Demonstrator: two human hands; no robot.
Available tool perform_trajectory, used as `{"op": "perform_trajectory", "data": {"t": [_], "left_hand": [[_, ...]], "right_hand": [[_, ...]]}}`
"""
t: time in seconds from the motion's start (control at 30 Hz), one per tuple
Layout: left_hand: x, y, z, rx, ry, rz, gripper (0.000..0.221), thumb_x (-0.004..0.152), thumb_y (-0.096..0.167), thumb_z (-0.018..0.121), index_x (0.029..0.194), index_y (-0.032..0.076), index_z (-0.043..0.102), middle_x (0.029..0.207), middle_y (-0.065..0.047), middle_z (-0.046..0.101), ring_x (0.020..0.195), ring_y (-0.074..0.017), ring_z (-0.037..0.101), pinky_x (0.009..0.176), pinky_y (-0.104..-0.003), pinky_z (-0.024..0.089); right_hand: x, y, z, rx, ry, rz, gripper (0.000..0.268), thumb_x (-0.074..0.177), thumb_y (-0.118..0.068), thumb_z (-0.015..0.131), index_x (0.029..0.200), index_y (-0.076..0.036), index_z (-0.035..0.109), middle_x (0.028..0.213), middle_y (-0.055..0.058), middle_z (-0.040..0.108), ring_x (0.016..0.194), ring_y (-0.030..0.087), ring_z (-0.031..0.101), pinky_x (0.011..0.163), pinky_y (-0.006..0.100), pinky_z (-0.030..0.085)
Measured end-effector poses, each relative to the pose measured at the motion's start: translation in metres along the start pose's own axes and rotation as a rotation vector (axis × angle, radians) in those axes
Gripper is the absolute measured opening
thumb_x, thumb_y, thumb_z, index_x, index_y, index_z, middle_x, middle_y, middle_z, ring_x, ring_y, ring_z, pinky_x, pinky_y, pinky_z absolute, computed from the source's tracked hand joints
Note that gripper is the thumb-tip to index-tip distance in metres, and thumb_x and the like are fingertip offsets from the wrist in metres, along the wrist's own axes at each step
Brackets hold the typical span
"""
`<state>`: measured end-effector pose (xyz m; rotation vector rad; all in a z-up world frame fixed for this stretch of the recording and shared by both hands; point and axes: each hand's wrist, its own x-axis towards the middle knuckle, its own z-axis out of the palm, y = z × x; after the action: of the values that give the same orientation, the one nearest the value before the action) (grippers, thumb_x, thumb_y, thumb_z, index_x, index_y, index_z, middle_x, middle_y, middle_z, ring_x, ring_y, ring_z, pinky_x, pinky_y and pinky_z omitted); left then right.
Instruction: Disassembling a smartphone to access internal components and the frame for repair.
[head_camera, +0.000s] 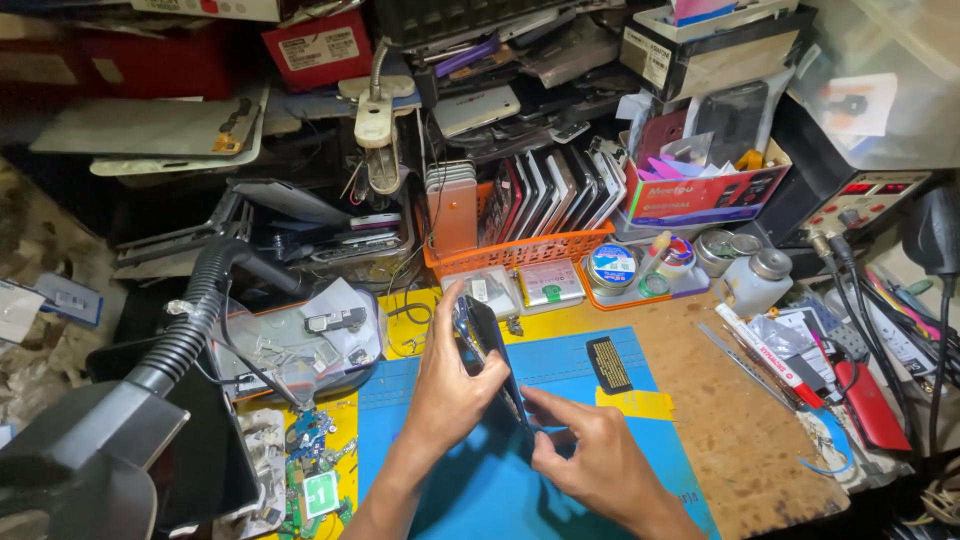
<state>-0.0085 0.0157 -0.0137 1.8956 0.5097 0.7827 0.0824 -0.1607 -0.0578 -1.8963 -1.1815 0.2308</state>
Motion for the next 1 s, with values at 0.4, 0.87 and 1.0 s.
{"op": "perform_trajectory", "data": {"t": [0.4, 0.87, 1.0], "left_hand": [[-0.004, 0.006, 0.012, 0.095, 0.122, -0.01, 0.079, 0.072, 0.023, 0.069, 0.146, 0.013, 0.043, 0.14, -0.014, 0.056, 0.13, -0.0293, 0.055, 0.11, -0.039, 0.041], [-0.004, 0.009, 0.017, 0.12, 0.133, -0.044, 0.086, 0.071, 0.028, 0.073, 0.15, 0.015, 0.041, 0.126, -0.014, 0.056, 0.117, -0.0299, 0.059, 0.104, -0.04, 0.045], [-0.003, 0.005, 0.019, 0.147, 0.161, 0.018, 0.085, 0.071, 0.026, 0.073, 0.148, 0.011, 0.041, 0.129, -0.014, 0.058, 0.121, -0.0301, 0.054, 0.105, -0.041, 0.044]], "right_hand": [[-0.004, 0.009, -0.003, -0.153, 0.023, -0.047, 0.047, 0.076, -0.014, 0.071, 0.123, -0.012, 0.072, 0.092, 0.002, 0.085, 0.06, 0.014, 0.08, 0.068, 0.029, 0.064], [-0.008, 0.021, 0.001, -0.2, 0.073, -0.124, 0.047, 0.078, -0.009, 0.068, 0.125, -0.007, 0.068, 0.097, 0.005, 0.082, 0.072, 0.022, 0.078, 0.07, 0.035, 0.06], [-0.008, 0.023, 0.003, -0.281, 0.09, -0.187, 0.047, 0.078, -0.007, 0.065, 0.125, -0.006, 0.066, 0.095, 0.009, 0.079, 0.064, 0.033, 0.07, 0.062, 0.043, 0.054]]}}
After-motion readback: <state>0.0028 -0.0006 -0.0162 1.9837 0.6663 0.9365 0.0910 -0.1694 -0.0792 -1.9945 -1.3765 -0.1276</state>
